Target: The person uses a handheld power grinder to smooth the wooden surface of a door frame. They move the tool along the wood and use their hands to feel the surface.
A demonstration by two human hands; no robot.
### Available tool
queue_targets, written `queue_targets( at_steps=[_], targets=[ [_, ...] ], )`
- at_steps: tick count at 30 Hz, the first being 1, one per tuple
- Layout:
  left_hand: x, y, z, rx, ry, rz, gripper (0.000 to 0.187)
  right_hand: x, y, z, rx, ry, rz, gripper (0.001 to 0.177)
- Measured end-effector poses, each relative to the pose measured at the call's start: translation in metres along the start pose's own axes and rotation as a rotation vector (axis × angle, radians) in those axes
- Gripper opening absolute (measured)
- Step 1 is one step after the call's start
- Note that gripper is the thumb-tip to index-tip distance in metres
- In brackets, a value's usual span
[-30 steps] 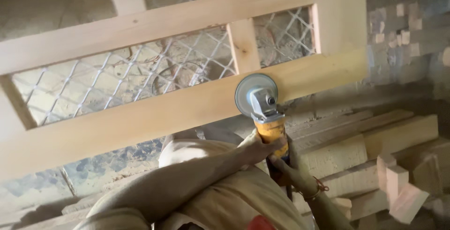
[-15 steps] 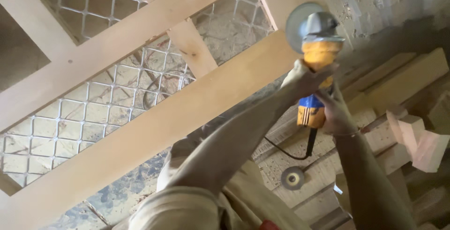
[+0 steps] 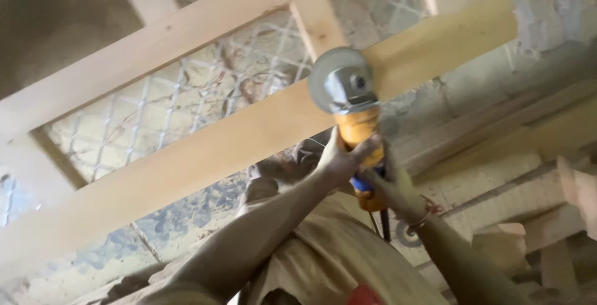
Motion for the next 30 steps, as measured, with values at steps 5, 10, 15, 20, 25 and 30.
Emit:
queue_targets(
  at_steps=[5, 10, 15, 20, 25, 30],
  targets=[
    [-0.017, -0.083, -0.075, 0.094, 0.146, -0.138, 0.062, -0.020, 0.096, -0.018, -0.260, -0.182, 0.000, 0.078],
    [-0.035, -0.161, -0.140, 0.276, 0.179, -0.267, 0.065, -0.030, 0.191, -0.033, -0.342, -0.182, -0.299, 0.078],
    [-0.046, -0.248, -0.198, 0.353, 0.169, -0.344, 0.075, -0.034, 0.286, -0.039, -0.397, -0.217, -0.551, 0.086],
    [-0.044, -0.327, -0.266, 0.432, 0.289, -0.571, 0.076, -0.049, 0.397, -0.049, -0.533, -0.313, -0.618, 0.086],
    [-0.043, -0.402, -0.334, 0.540, 0.321, -0.459, 0.072, -0.052, 0.491, -0.053, -0.707, -0.223, -0.795, 0.092],
    [-0.045, -0.407, -0.347, 0.557, 0.311, -0.569, 0.075, -0.058, 0.506, -0.052, -0.827, -0.586, -0.631, 0.088]
  ],
)
Point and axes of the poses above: each hand's wrist, its own z-axis towards the middle knuckle, its own y-axis out of the palm, x = y × z, the point moved 3 cm from there along z, towards the middle knuckle, and after that the axes turned 1 degree about z, right-handed, at the moved point
